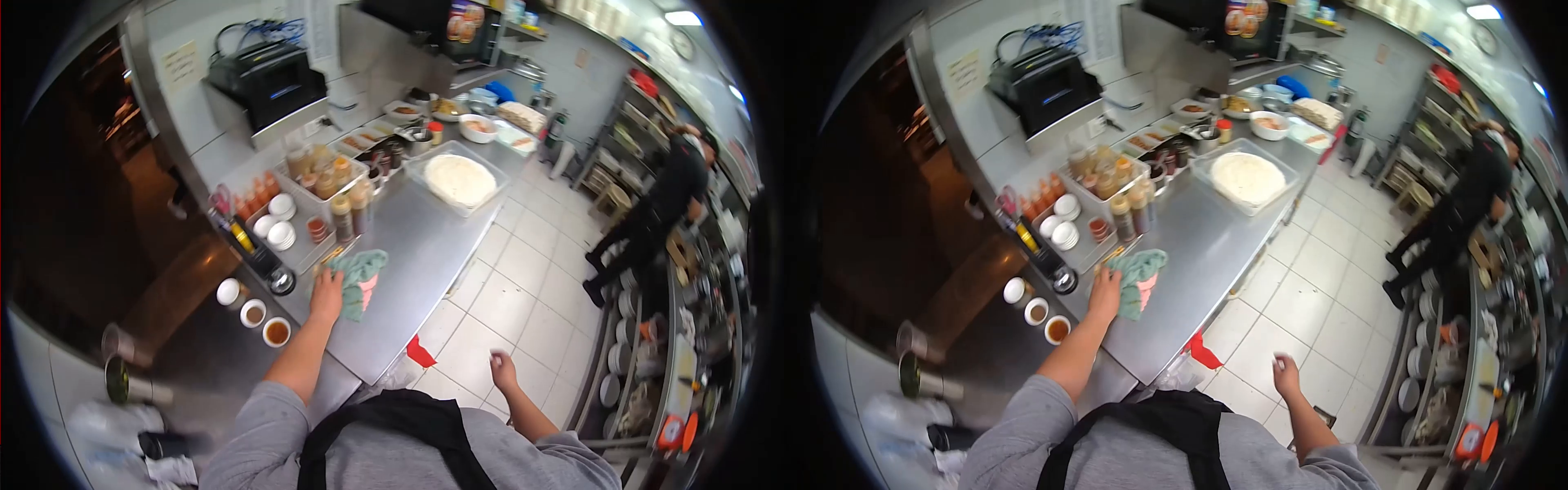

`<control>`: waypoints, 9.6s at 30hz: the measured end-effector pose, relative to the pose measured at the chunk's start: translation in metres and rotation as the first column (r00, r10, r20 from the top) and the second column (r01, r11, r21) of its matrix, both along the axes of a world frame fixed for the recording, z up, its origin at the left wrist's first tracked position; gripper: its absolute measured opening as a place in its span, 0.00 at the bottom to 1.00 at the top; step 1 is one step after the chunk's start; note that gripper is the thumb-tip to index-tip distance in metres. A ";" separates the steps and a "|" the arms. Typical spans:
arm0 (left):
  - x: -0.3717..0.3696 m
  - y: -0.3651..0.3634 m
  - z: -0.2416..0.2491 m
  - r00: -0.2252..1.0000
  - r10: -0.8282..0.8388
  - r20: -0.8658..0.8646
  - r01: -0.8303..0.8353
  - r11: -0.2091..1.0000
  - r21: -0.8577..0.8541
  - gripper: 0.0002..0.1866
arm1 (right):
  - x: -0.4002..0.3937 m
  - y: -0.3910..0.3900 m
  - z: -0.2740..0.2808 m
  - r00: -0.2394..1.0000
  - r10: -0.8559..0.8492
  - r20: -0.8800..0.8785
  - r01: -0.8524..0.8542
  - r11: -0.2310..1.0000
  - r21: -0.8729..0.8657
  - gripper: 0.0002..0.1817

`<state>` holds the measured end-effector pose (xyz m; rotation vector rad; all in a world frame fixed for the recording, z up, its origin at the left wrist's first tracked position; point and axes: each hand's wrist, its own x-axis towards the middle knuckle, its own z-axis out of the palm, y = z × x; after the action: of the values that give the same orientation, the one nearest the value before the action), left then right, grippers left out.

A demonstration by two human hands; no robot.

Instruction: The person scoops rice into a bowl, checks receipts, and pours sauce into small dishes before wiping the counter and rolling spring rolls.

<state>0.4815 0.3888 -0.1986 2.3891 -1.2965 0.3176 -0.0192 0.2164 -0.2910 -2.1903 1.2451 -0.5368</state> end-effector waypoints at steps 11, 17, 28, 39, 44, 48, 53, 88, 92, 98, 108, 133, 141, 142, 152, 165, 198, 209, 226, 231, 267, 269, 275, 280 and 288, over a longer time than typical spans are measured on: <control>0.036 0.026 0.007 0.861 -0.193 -0.470 0.258 0.963 0.077 0.24 | -0.366 0.130 -0.207 0.315 0.653 -0.689 -0.195 0.755 0.627 0.31; 0.041 0.011 0.018 0.593 0.026 -0.804 -0.011 1.000 0.025 0.27 | -0.085 0.008 -0.135 0.808 0.368 -0.460 -0.113 0.863 0.492 0.21; -0.017 -0.035 0.004 0.907 0.394 0.151 -0.411 0.905 0.106 0.11 | -0.195 -0.165 -0.085 0.922 0.273 -0.273 -0.141 0.896 0.420 0.21; -0.140 -0.225 0.080 0.759 0.546 0.354 -0.584 0.812 -0.001 0.28 | -0.454 -0.291 -0.078 0.471 0.251 -0.846 0.544 0.672 0.503 0.19; -0.156 -0.472 0.069 0.899 0.115 0.422 -0.033 0.980 -0.197 0.28 | -0.292 -0.445 -0.065 0.871 0.124 -0.476 0.263 0.700 0.664 0.19; -0.188 -0.686 0.062 0.958 -0.193 0.211 0.246 0.934 -0.260 0.25 | -0.226 -0.561 -0.004 0.922 -0.026 -0.386 0.297 0.688 0.663 0.19; -0.221 -0.846 0.066 0.886 -0.411 0.215 0.455 0.861 -0.228 0.21 | -0.317 -0.692 -0.039 0.881 -0.378 -0.286 0.467 0.796 0.385 0.18; -0.173 -0.973 0.040 0.847 0.497 -0.187 -0.531 0.791 -0.303 0.13 | 0.527 -1.033 0.167 -0.053 0.712 -0.700 -0.863 -0.385 -0.326 0.39; -0.192 -0.960 0.035 0.734 0.630 -0.253 -0.679 0.681 -0.275 0.14 | 0.543 -1.011 0.201 -0.328 0.540 -0.775 -0.940 -0.268 0.211 0.26; -0.209 -0.985 0.031 0.643 0.723 -0.253 -0.764 0.579 -0.286 0.16 | 0.561 -1.038 0.182 -0.323 0.571 -0.755 -0.829 -0.555 -0.065 0.21; -0.220 -1.068 0.062 0.653 0.734 -0.185 -0.752 0.601 -0.270 0.17 | 0.552 -1.065 0.211 -0.375 0.655 -0.656 -0.788 -0.597 -0.146 0.19; -0.131 -1.245 0.030 0.977 0.131 -0.167 -0.138 0.990 -0.033 0.11 | 0.320 -1.272 0.106 0.376 0.903 0.206 -0.927 0.365 0.092 0.18; -0.134 -1.240 0.029 0.993 0.113 -0.043 -0.113 0.993 -0.013 0.16 | 0.325 -1.269 0.104 0.198 0.975 0.098 -0.979 0.202 -0.025 0.27; -0.134 -1.235 0.031 0.989 0.139 -0.053 -0.139 0.990 -0.006 0.16 | 0.324 -1.271 0.103 0.197 0.975 0.098 -0.979 0.201 -0.030 0.27; -0.145 -1.147 0.033 0.942 -0.139 -0.305 0.146 0.989 0.000 0.13 | 0.321 -1.260 0.095 0.246 0.966 0.082 -0.960 0.255 -0.118 0.24; -0.101 -1.171 0.050 0.987 0.012 -0.158 -0.013 1.000 0.000 0.05 | 0.312 -1.263 0.108 0.435 0.895 0.095 -0.900 0.432 0.055 0.28; -0.117 -1.203 0.031 0.873 0.102 -0.476 -0.047 0.991 0.125 0.21 | 0.443 -1.228 0.121 0.164 0.977 -0.139 -0.930 0.201 0.309 0.20; -0.133 -1.204 0.025 0.856 0.191 -0.480 -0.196 0.980 0.041 0.19 | 0.351 -1.256 0.139 -0.069 0.997 -0.027 -0.997 -0.068 0.022 0.14; -0.137 -1.168 0.014 0.938 0.113 -0.327 -0.175 0.971 -0.165 0.17 | 0.332 -1.260 0.121 0.150 0.988 -0.036 -0.988 0.151 0.022 0.16; -0.139 -1.163 0.014 0.916 0.192 -0.351 -0.231 0.970 -0.073 0.15 | 0.329 -1.260 0.121 0.159 0.987 -0.005 -0.986 0.159 0.041 0.16; -0.107 -1.154 0.018 0.987 0.147 -0.067 -0.126 0.960 0.251 0.39 | 0.359 -1.230 0.111 0.137 0.879 -0.457 -0.936 -0.037 -0.350 0.39; -0.093 -1.155 0.019 0.986 0.160 -0.038 -0.145 0.957 0.252 0.40 | 0.370 -1.230 0.109 0.167 0.864 -0.475 -0.931 -0.021 -0.364 0.39; -0.105 -1.164 0.020 0.983 0.167 -0.080 -0.157 0.981 0.112 0.30 | 0.365 -1.230 0.120 0.189 0.885 -0.426 -0.883 -0.037 -0.468 0.28; -0.120 -1.168 0.012 0.977 0.176 -0.119 -0.164 0.981 0.108 0.27 | 0.354 -1.225 0.117 0.096 0.935 -0.342 -0.959 -0.005 -0.284 0.27; -0.102 -1.179 0.010 0.962 0.262 -0.078 -0.244 0.951 0.190 0.37 | 0.370 -1.209 0.100 0.298 0.850 -0.435 -0.912 0.119 -0.392 0.44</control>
<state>0.3799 -0.7900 -0.1889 2.6920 -1.0107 0.1526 0.3508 -0.9926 -0.1908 -2.9700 -0.5521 -0.2527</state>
